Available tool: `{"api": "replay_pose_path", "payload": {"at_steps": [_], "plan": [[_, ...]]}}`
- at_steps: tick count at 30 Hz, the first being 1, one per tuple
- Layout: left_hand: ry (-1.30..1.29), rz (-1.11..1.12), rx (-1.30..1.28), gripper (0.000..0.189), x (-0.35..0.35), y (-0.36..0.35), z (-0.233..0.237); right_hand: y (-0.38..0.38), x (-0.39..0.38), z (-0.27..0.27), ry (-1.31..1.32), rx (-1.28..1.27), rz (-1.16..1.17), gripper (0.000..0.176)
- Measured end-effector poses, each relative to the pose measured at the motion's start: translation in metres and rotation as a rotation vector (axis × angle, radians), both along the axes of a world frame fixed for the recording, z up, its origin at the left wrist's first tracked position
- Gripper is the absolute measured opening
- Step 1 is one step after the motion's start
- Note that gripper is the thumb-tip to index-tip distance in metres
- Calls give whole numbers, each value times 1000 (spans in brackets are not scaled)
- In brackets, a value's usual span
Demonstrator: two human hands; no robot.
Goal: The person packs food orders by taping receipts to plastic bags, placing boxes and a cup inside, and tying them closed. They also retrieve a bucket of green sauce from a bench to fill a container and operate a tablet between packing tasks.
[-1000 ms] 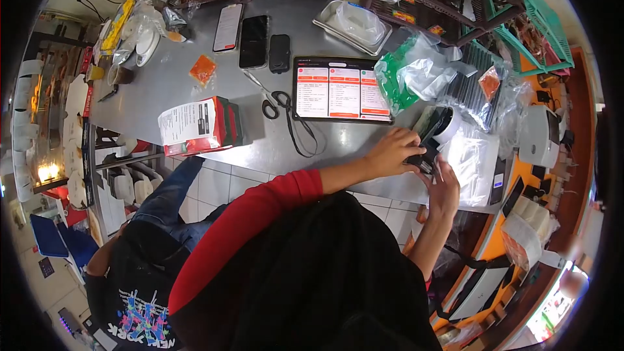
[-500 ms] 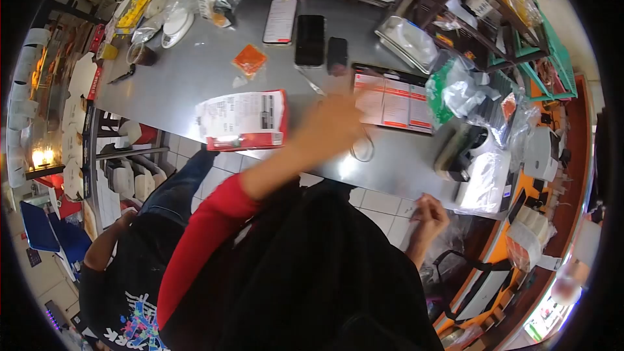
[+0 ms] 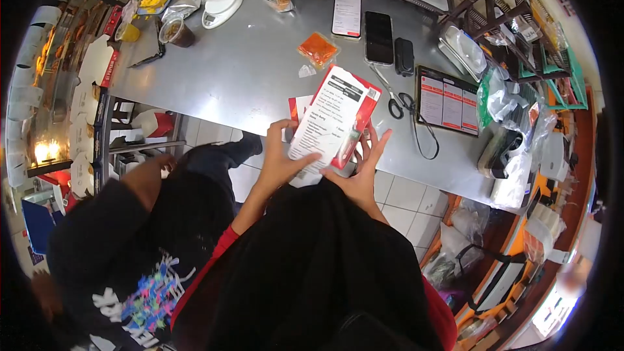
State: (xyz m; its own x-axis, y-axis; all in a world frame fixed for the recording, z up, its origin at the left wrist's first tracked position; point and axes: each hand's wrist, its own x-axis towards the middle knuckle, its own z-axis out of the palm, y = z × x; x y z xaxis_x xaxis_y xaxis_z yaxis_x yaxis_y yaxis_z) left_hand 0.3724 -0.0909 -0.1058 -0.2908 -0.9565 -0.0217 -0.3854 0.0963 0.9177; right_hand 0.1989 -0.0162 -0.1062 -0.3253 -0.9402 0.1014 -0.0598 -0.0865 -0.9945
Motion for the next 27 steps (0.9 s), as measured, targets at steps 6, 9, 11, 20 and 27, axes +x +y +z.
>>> {"api": "replay_pose_path", "payload": {"at_steps": [6, 9, 11, 20, 27], "plan": [[-277, -295, -437, 117, -4, -40, 0, -1, 17, -7, 201, 66, -89, 136], [-296, -383, -394, 121, -15, -45, -6, -7, 15, -1, 133, 119, -166, 132], [-67, -390, -323, 120, -23, -36, -1, -11, 3, 1, 105, 42, -165, 128], [520, -368, 308, 61, -37, -20, 48, -3, -48, 48, -91, 56, -247, 56], [666, -71, 285, 43, -59, -15, 52, 32, -11, 30, -144, 125, -181, 10]]}}
